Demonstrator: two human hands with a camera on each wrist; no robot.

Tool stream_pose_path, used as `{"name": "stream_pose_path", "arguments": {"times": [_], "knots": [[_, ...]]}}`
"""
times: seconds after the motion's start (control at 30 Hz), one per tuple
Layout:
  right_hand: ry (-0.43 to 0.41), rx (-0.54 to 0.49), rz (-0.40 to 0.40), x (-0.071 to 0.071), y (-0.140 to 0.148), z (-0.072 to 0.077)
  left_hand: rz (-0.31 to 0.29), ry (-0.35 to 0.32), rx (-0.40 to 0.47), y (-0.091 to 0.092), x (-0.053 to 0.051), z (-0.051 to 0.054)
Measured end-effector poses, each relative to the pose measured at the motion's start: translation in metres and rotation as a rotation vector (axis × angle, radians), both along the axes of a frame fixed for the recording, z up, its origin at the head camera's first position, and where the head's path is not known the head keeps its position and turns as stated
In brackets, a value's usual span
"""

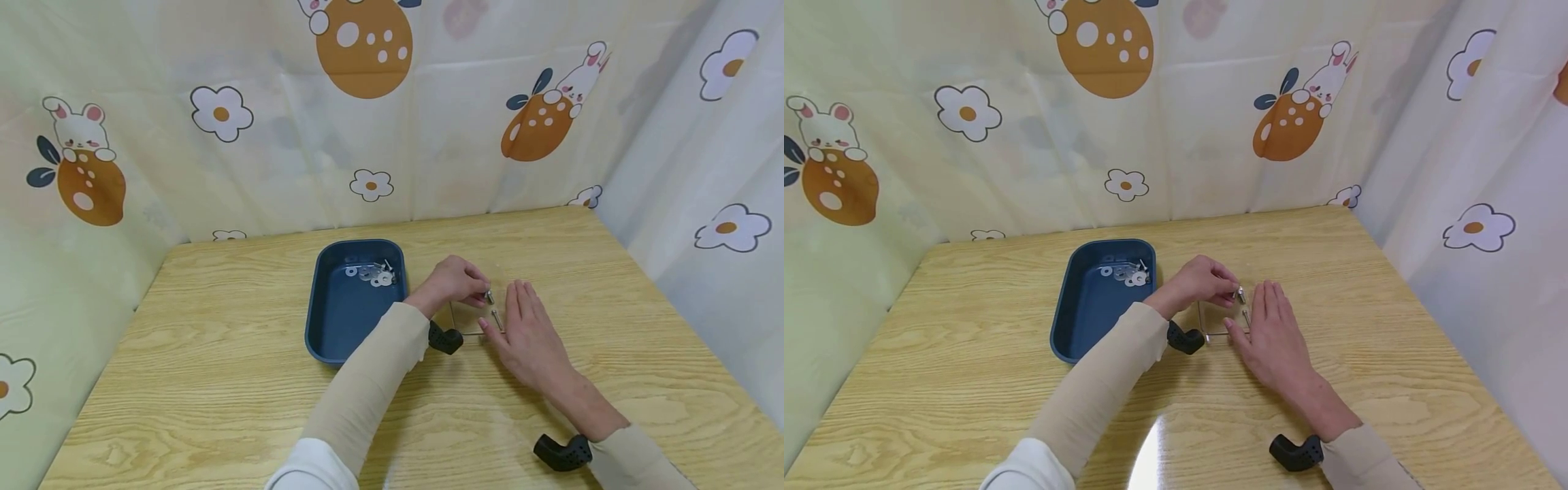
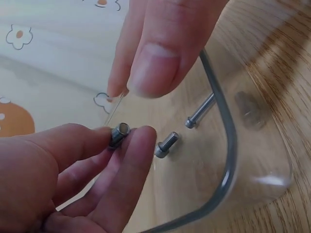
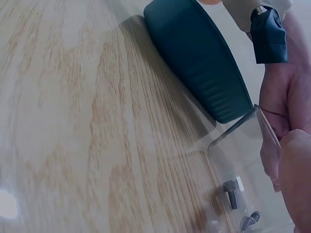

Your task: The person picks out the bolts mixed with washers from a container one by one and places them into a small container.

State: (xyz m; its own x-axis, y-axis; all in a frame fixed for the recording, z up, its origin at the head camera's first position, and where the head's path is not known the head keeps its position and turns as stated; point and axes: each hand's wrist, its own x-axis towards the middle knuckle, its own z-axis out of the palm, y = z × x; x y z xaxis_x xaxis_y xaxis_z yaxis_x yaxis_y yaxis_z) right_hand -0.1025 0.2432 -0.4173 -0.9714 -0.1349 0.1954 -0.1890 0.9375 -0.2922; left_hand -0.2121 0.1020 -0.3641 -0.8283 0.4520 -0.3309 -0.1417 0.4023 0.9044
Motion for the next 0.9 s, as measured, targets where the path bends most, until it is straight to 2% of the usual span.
{"name": "stream_pose_path", "arguments": {"times": [0.2,0.5,0.6,0.73,0.9], "knots": [[-0.023,-0.026,-0.004,0.001,0.0,0.0,-0.025,0.06,-0.091,0.003,0.002,0.001],[-0.03,-0.016,-0.007,0.0,0.001,-0.001,0.011,0.037,-0.068,0.003,0.003,0.003],[-0.035,-0.018,-0.006,0.0,0.001,-0.002,0.023,0.012,-0.045,0.003,0.004,0.003],[-0.034,-0.016,-0.004,-0.001,0.0,-0.002,0.016,-0.012,0.028,-0.002,0.002,0.001],[-0.03,-0.017,-0.008,-0.001,0.0,-0.002,0.009,-0.001,0.083,-0.009,-0.004,0.003]]}}
